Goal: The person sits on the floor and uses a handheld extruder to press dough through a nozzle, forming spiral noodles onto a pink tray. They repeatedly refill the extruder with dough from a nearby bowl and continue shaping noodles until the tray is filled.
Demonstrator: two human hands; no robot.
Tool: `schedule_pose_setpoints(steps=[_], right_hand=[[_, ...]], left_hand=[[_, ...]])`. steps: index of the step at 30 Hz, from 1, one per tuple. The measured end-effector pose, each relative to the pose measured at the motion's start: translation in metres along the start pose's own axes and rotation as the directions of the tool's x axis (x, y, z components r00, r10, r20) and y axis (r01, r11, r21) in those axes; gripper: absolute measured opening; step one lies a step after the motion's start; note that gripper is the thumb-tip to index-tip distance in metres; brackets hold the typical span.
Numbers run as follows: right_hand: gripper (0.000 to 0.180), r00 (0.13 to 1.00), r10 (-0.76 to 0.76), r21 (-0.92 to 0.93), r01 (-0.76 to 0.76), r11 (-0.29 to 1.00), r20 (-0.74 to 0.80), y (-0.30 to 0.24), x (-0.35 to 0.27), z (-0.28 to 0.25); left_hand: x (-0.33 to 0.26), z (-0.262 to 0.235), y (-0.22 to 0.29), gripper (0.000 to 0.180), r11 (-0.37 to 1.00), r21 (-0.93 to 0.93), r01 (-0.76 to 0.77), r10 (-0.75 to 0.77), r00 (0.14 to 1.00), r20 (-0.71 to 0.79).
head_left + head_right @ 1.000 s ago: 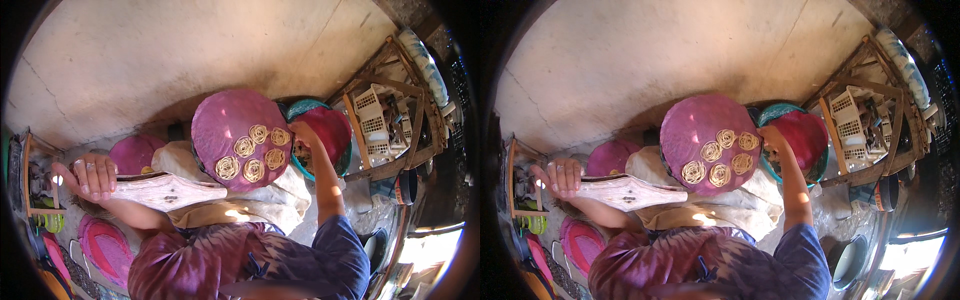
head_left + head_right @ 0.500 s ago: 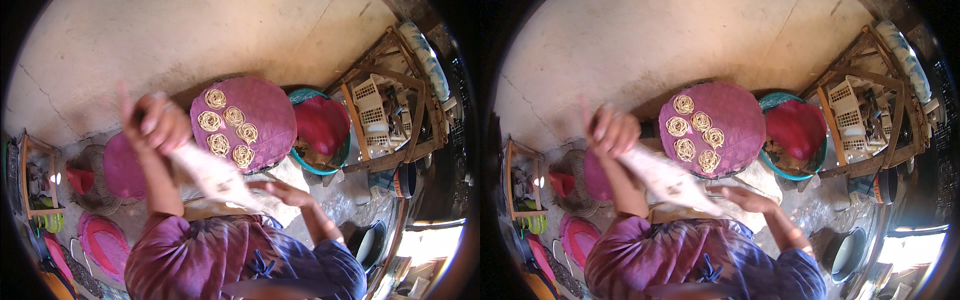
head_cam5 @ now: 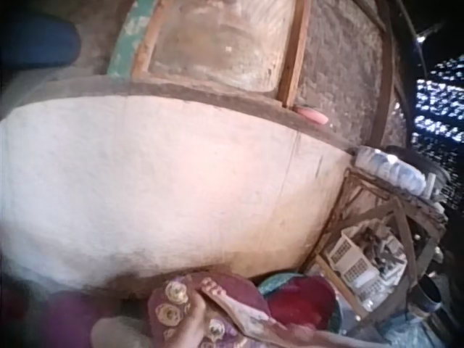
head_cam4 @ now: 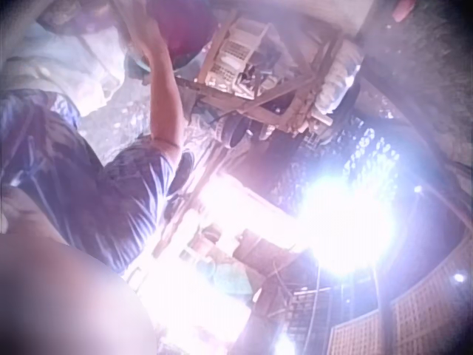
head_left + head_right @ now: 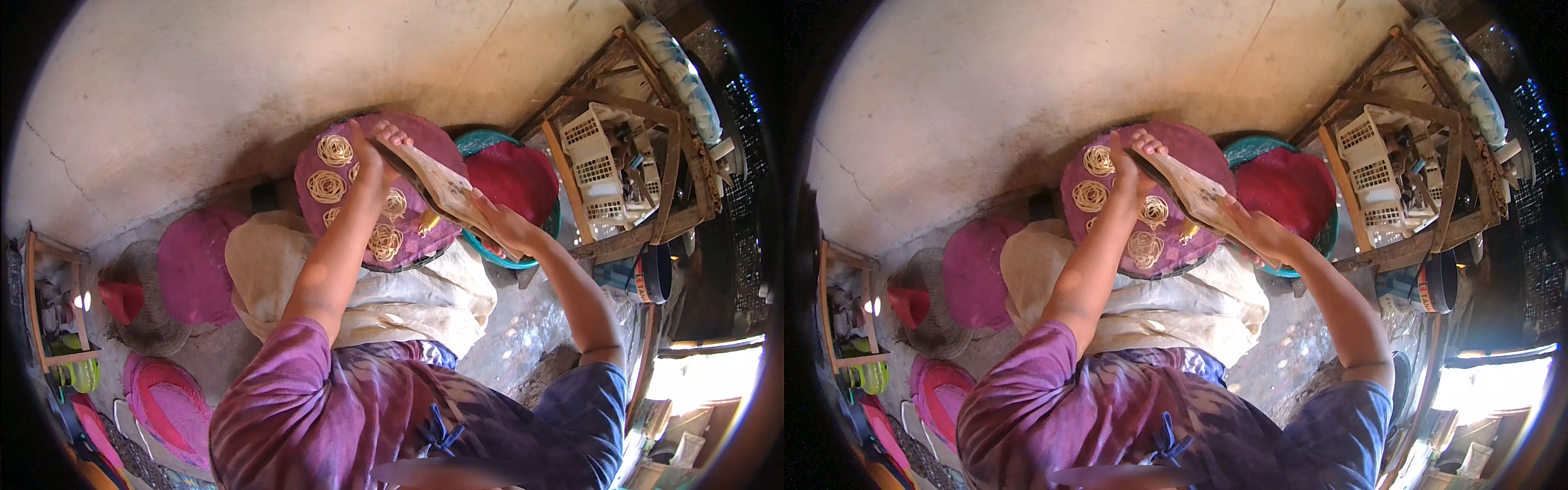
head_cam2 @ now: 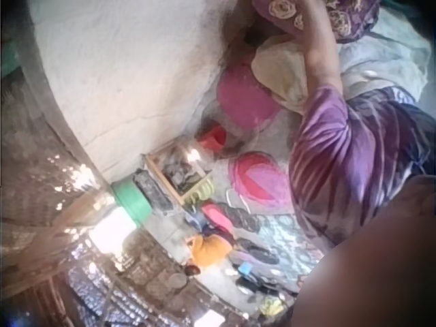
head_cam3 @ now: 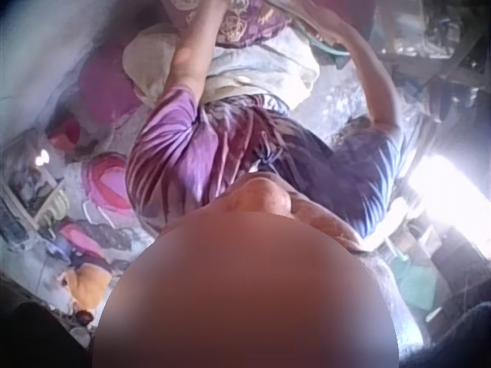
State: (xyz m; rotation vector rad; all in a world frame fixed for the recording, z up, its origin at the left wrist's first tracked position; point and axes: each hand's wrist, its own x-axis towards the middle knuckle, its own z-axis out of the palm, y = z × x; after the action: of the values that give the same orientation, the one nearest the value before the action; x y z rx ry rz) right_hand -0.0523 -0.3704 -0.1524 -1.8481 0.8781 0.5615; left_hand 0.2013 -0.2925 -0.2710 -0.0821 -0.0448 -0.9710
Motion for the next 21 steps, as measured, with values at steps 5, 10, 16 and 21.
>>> schedule_pose_setpoints(steps=[5, 10, 16, 21], right_hand=[[0.082, 0.999, 0.033, 0.01, -0.033, 0.999, 0.019, -0.008, -0.019, -0.003], [0.079, 0.991, -0.009, -0.062, 0.0, 0.998, -0.136, -0.019, -0.027, -0.006], [0.075, 0.994, -0.04, 0.007, 0.041, 0.999, -0.102, 0.0, -0.031, 0.008], [0.079, 0.997, -0.018, -0.018, 0.017, 1.0, -0.077, 0.019, -0.032, -0.012]], left_hand=[[-0.005, 0.01, -0.001, 0.061, 0.996, 0.069, -0.052, 0.05, 0.999, 0.017], [-0.007, 0.038, -0.009, 0.059, 0.996, 0.074, -0.051, 0.051, 0.999, -0.005], [-0.021, 0.041, -0.008, 0.057, 0.988, 0.152, -0.032, 0.043, 0.997, -0.066], [-0.012, 0.014, -0.034, 0.056, 0.999, -0.009, 0.031, -0.031, 0.999, -0.018]])
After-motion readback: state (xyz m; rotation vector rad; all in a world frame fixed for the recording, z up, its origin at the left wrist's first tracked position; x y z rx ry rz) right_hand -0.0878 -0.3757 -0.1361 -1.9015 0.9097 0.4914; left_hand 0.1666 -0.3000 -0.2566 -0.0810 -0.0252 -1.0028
